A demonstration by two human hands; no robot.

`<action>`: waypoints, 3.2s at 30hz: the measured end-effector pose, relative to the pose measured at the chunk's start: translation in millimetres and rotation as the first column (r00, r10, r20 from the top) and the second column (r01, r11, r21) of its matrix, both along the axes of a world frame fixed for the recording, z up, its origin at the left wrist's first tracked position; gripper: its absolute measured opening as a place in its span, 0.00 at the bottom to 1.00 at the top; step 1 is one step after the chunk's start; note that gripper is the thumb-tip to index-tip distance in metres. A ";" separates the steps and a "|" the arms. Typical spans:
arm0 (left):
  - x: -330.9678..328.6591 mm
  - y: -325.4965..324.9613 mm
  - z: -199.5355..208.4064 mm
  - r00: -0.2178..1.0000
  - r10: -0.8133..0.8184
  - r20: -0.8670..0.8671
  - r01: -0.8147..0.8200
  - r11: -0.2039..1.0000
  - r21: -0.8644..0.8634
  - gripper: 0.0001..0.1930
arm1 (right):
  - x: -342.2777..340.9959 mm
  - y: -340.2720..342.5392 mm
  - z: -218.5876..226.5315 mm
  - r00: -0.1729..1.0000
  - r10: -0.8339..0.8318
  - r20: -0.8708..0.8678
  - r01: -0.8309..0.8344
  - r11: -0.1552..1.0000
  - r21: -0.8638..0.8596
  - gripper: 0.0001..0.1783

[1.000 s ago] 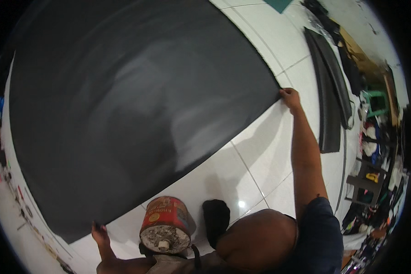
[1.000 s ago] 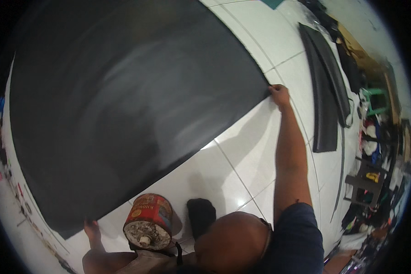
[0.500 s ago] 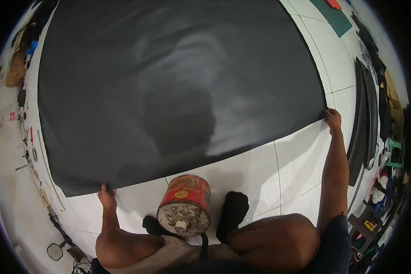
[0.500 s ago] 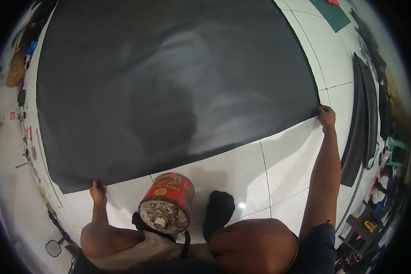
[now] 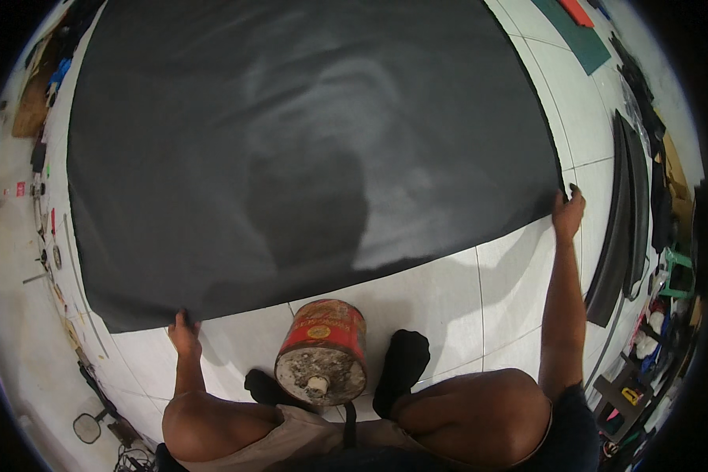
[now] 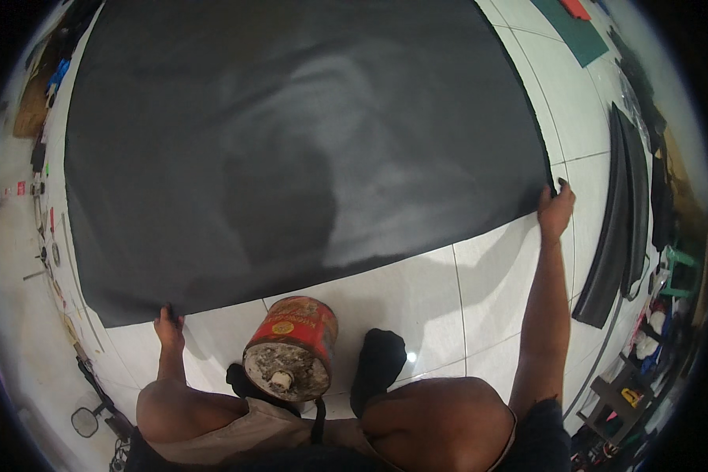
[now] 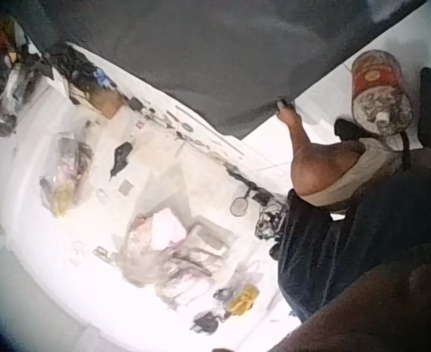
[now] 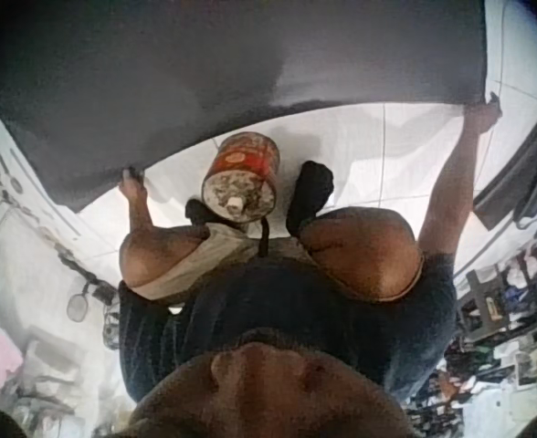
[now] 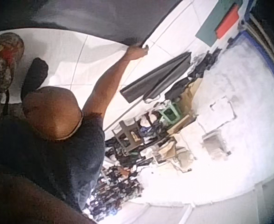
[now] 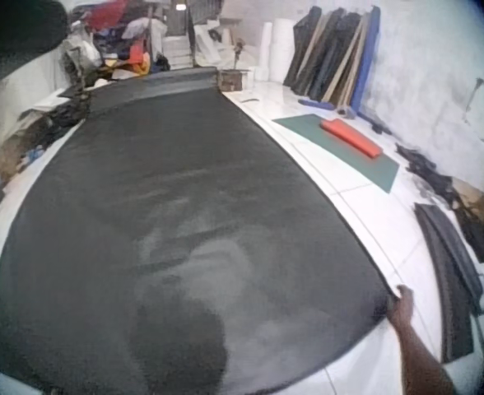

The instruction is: The person cuts a large sheet of black textile material using shears on the floor, first cutting a strip from the edge and then cutting the main sheet into two pieces.

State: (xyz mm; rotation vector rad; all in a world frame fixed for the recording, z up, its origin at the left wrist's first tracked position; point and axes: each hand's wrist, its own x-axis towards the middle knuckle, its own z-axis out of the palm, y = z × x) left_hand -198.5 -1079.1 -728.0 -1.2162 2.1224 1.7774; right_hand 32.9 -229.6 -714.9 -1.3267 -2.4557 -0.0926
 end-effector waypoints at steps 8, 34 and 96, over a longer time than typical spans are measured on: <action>2.8 5.8 1.8 0.999 -0.009 -0.040 0.013 0.995 0.103 0.16 | -78.1 -307.3 31.7 0.672 0.740 -0.003 -0.685 0.621 -0.380 0.26; -100.0 -266.3 11.2 0.954 0.262 0.145 -0.072 0.671 -0.738 0.43 | -86.9 -269.5 4.2 0.270 0.945 0.183 -0.741 0.325 -0.588 0.41; -31.0 19.2 64.4 0.223 -0.859 0.460 0.827 -0.084 -0.556 0.57 | -115.5 -425.1 170.4 0.183 0.853 -0.489 -0.902 -0.053 -0.429 0.19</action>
